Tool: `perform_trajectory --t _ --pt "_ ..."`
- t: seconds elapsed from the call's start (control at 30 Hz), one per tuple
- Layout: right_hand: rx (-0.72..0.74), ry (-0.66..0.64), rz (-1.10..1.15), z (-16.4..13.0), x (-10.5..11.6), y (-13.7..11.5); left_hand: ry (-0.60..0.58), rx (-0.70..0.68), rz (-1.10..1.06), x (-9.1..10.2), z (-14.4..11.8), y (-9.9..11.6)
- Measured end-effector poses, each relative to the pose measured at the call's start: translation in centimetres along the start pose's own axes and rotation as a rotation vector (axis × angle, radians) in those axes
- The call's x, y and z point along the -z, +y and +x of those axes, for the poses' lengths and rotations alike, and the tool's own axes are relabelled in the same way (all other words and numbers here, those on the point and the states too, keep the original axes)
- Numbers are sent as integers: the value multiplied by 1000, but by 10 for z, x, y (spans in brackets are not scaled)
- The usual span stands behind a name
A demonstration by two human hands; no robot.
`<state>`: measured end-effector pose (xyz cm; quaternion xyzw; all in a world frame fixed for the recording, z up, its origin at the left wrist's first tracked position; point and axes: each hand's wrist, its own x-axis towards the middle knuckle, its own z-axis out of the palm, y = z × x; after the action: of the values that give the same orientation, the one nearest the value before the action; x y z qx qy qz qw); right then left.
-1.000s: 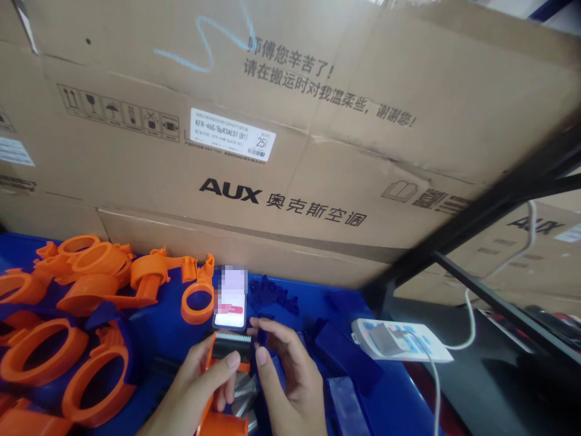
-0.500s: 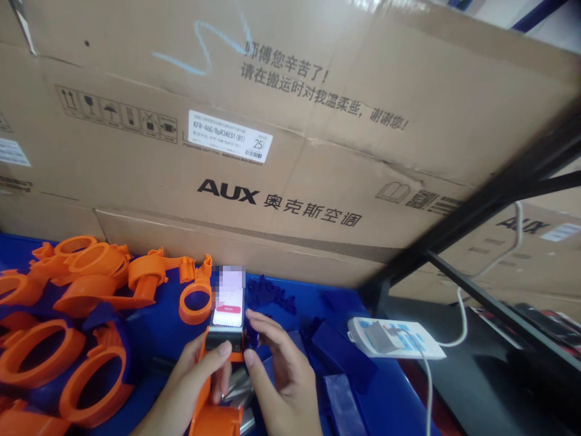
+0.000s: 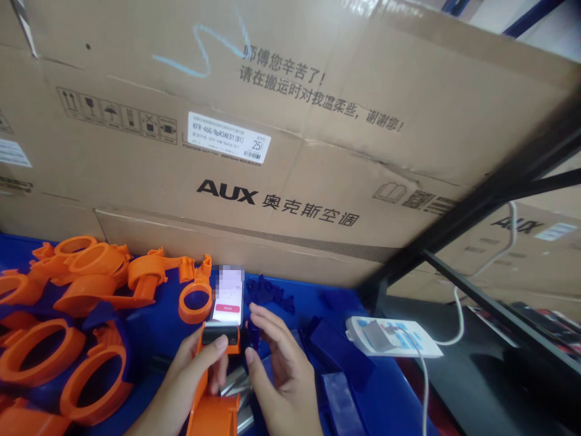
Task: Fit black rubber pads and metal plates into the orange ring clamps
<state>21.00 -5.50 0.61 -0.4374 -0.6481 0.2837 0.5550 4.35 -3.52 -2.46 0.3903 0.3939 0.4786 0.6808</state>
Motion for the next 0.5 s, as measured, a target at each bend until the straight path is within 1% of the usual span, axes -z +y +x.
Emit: perform_trajectory --t 0.13,0.27,0.37,0.5 --pt "-2 6 -50 0 1 0 19 3 12 -1 -1 3" --pt "-118 18 -9 -2 -2 2 17 1 18 2 0 1" --pt "-191 8 68 -3 -4 5 -20 3 -3 4 1 -1" --pt "-221 -17 133 -1 -5 7 -98 36 -94 3 -1 0"
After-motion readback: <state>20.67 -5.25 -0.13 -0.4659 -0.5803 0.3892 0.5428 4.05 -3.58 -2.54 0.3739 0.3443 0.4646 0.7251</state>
